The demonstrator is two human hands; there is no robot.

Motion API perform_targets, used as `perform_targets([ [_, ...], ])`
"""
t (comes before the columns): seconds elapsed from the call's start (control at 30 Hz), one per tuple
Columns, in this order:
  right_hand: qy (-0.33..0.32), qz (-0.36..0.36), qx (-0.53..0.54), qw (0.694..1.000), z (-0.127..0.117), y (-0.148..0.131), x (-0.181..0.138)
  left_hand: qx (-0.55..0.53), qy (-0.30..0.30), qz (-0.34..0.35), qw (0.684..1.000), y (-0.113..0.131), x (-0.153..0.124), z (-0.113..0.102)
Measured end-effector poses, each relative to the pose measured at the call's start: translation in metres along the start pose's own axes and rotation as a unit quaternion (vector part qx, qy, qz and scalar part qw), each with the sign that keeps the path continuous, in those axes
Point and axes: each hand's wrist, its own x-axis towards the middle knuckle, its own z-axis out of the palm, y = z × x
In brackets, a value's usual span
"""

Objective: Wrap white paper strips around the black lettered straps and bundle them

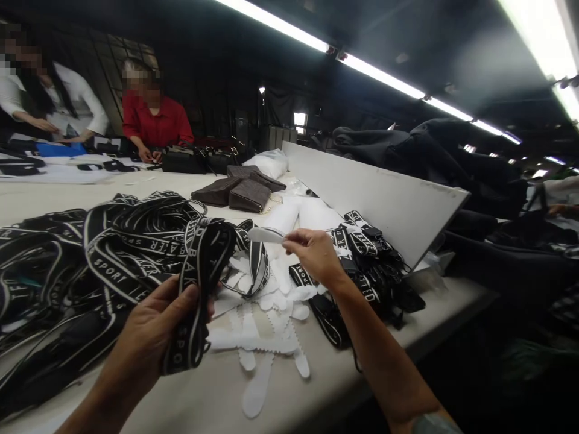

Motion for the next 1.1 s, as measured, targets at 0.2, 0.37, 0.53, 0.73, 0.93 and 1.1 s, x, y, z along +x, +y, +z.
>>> perform_targets([
  [0.2,-0.169,0.028,0.410,0.896,0.067,-0.018,-0.020,0.035,-0.062,0.027,0.997,-0.007,-0.010,0.011],
  [0.37,-0.219,0.065,0.433,0.872,0.089,-0.020,-0.029,0.070,-0.076,0.008,0.995,-0.012,-0.002,0.007],
  [0.53,-0.072,-0.034,0.335,0.939,0.096,-0.009,-0.037,0.011,-0.065,-0.059,0.996,-0.011,-0.002,0.006],
  [0.73,0.108,-0.356,0.025,0.928,0.107,-0.003,-0.053,-0.178,-0.034,-0.158,0.971,-0.012,0.002,0.010],
  [0.93,0.167,-0.389,-0.087,0.902,0.122,-0.002,-0.055,-0.241,0.018,-0.199,0.950,-0.004,-0.001,0.024],
  [1.1,0.155,-0.324,-0.059,0.931,0.130,0.002,-0.054,-0.206,0.015,-0.191,0.960,-0.004,-0.007,0.028],
])
